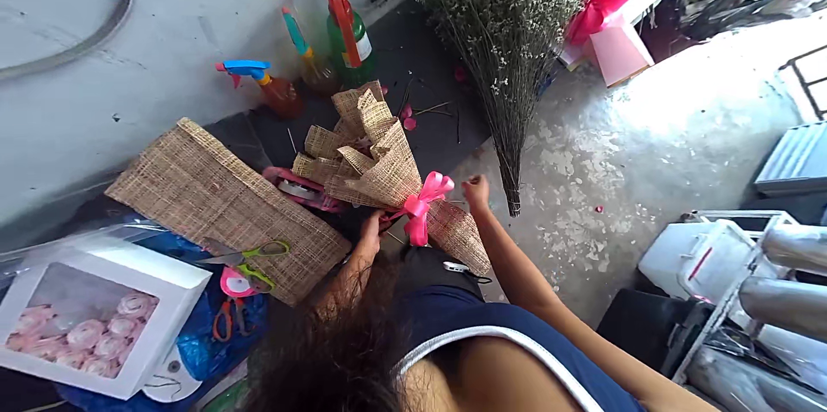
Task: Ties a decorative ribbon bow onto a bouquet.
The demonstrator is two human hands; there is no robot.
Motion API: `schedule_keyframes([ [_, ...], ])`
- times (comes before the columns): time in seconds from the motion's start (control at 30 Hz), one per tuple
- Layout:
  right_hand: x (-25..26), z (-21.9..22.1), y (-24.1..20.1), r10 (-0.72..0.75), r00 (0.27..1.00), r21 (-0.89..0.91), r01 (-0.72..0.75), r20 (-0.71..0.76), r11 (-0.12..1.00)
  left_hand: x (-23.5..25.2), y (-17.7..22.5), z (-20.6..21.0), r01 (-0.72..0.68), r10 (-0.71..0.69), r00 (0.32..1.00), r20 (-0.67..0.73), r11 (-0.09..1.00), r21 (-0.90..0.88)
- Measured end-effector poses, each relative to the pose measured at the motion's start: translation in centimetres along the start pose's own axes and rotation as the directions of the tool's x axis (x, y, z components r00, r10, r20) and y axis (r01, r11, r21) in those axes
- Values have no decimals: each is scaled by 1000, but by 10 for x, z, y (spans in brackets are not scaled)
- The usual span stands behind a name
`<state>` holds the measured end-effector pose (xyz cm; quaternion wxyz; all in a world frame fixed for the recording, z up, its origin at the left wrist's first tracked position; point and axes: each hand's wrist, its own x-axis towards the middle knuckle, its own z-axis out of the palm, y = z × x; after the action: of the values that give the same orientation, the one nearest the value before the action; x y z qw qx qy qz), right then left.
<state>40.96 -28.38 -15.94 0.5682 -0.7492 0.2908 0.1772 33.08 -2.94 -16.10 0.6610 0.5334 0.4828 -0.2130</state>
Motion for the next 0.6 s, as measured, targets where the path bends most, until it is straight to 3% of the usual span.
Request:
schedule_keyframes([
  [0.03,-12,-8,-8,-155,988,-95,157,20,983,-1,2,-1,1,-1,1000,21,1000,0],
  [0.1,-35,-6,-22,-369,882,-210,436,294,875,-5,4,-2,27,-26,997,74,1000,-12],
  [0.17,-50,16,-32,-374,774,-287,564,511,775,-5,5,0,36,-36,995,95,999,-1],
  [0.2,-50,27,-35,-367,762,-316,582,533,749,-4,4,1,36,-36,996,87,999,3],
  [0.27,-51,38,-42,-329,852,-225,442,407,868,1,-1,3,40,-39,999,30,999,-15],
  [0.33,-55,43,-45,-74,971,132,45,228,990,6,-12,3,53,-56,998,-42,997,-62],
  [0.37,-48,45,-35,58,975,332,-129,214,935,8,-17,4,42,-47,997,-61,996,-83],
  [0.4,-34,47,-21,106,970,458,-197,217,867,11,-18,4,21,-28,997,-75,995,-98],
  [0.53,-24,26,-11,-53,929,424,-116,366,898,-4,-14,-5,-81,77,988,-135,996,-22],
  [0.6,-36,15,-15,-155,910,363,5,384,932,-27,-12,-7,-233,244,952,-185,969,77],
])
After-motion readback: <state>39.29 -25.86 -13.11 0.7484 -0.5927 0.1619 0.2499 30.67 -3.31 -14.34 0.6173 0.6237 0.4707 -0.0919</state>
